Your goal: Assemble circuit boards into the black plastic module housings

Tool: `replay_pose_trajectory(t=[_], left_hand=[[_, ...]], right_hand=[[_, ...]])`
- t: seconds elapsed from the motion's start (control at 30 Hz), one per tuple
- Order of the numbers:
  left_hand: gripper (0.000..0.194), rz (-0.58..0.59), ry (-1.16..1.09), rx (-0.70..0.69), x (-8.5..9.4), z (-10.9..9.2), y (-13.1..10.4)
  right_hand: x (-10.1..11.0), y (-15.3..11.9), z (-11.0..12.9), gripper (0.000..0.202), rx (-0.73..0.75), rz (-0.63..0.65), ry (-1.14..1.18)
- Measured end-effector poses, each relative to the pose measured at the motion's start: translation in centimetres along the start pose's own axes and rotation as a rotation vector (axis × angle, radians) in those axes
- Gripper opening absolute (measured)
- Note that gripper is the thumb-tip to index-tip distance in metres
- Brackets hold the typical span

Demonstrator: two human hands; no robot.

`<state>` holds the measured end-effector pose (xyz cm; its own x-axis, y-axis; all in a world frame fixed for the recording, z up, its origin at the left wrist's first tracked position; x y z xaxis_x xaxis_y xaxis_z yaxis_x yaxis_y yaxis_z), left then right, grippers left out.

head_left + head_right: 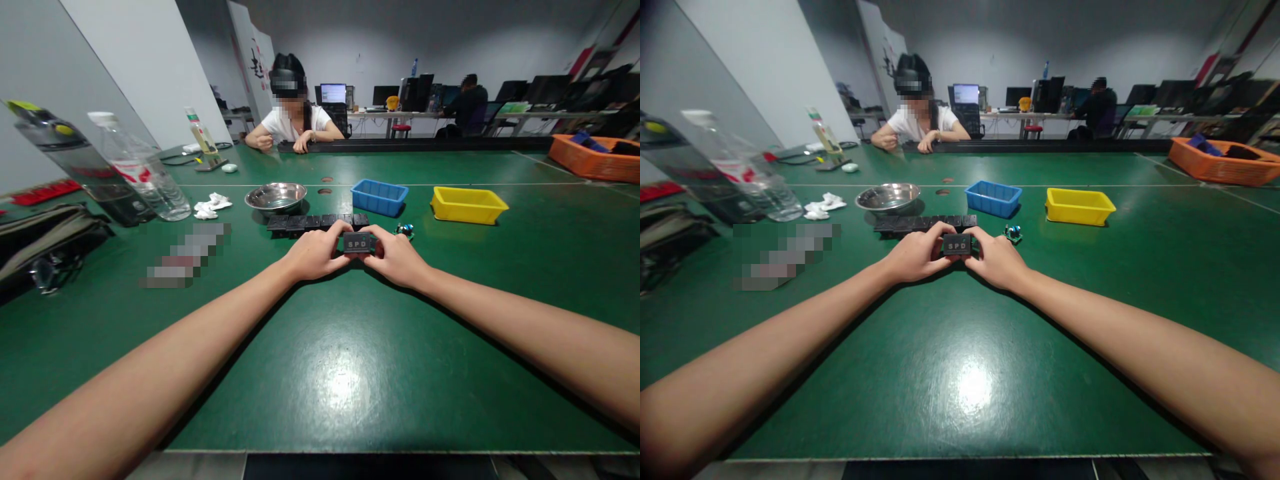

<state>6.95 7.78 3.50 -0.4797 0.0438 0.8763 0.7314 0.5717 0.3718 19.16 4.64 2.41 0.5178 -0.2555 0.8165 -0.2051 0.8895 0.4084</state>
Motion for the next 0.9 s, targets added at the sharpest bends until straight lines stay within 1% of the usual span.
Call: replay_pose_trajectory(t=[0.27, 0.9], left_hand=[[0.039, -0.007, 0.01, -0.006, 0.15, -0.06, -0.02], [0.041, 0.019, 0.026, 0.023, -0.03, 0.01, -0.01]], right_hand=[[-0.08, 0.01, -0.16, 0.038, -0.007, 0.006, -0.005], [0.0, 0.01, -0.19, 0.037, -0.001, -0.004, 0.002]])
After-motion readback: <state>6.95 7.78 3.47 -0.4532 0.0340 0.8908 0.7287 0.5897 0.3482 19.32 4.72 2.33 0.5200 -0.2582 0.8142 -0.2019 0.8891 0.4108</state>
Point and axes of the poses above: each hand's wrist, its own y-axis towards the middle knuckle, its own x-axis out of the back of the hand, z = x × y, the point moved 9 cm from there along y, towards the middle knuckle, and after that the axes turned 8 degrees about -y, right-handed, at the moved point
